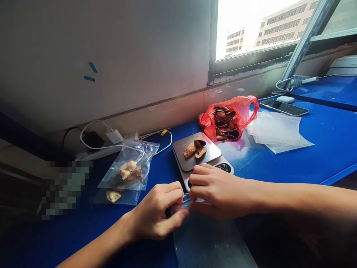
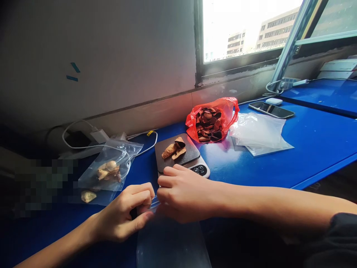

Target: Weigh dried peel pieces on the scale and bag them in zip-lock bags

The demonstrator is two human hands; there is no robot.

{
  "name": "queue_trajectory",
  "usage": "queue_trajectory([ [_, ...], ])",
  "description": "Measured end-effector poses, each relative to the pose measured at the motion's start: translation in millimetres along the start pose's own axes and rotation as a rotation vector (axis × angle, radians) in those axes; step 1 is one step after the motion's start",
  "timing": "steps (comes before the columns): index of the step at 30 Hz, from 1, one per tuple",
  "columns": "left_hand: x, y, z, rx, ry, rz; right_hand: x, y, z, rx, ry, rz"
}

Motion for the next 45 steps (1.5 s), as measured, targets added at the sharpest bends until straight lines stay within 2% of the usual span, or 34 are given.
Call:
queue_trajectory([
  [4,-0.1,2.9,2.7,0.017,-0.002,-0.061,0.6,0.3,0.2,0.014,0.002,-0.041],
  [8,0.0,15.3,8.4,0.019,0.01,-0.162,1.7,2.1,-3.3,0.018,-0.021,-0.104],
  [15,-1.7,37.6,16.0,0.003,0.043,-0.257,2.0,12.9,-8.3,-0.117,-0.062,-0.123],
  [18,-1.6,40.5,17.9,-0.012,0.055,-0.289,2.2,16.7,-8.4,-0.138,-0.023,-0.155],
  [20,0.6,43.3,18.4,-0.099,0.089,-0.383,2.4,18.7,-8.3,-0.138,0.0,-0.22],
  [23,5.4,47.5,13.7,-0.355,0.167,-0.5,3.1,21.9,-8.5,-0.16,-0.015,-0.371],
  [27,7.3,47.8,-6.7,-0.682,0.18,-0.422,4.5,25.8,-6.1,-0.162,-0.018,-0.548],
  [30,8.6,43.7,-27.6,-0.746,0.127,-0.421,5.0,27.2,-3.3,-0.169,0.0,-0.598],
  [34,13.4,20.2,-43.9,-0.742,0.029,-0.336,1.4,22.9,4.8,-0.188,0.086,-0.525],
  [40,27.5,-23.1,-28.6,-0.553,0.031,-0.16,-5.2,11.2,18.5,-0.188,0.315,-0.509],
  [42,31.0,-25.2,-24.8,-0.486,0.049,-0.197,-4.7,10.7,18.7,-0.193,0.31,-0.525],
  [45,33.6,-18.0,-25.7,-0.416,0.062,-0.294,-1.6,14.2,16.7,-0.158,0.206,-0.595],
])
Point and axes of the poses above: each hand's wrist, its own x-axis away from the middle knuckle, its own y-axis out of the back of the hand, z = x × y, the point moved 3 cm from there along -x, towards the middle knuckle, and after that the axes turned 6 degrees about y, right-handed, at the moved point
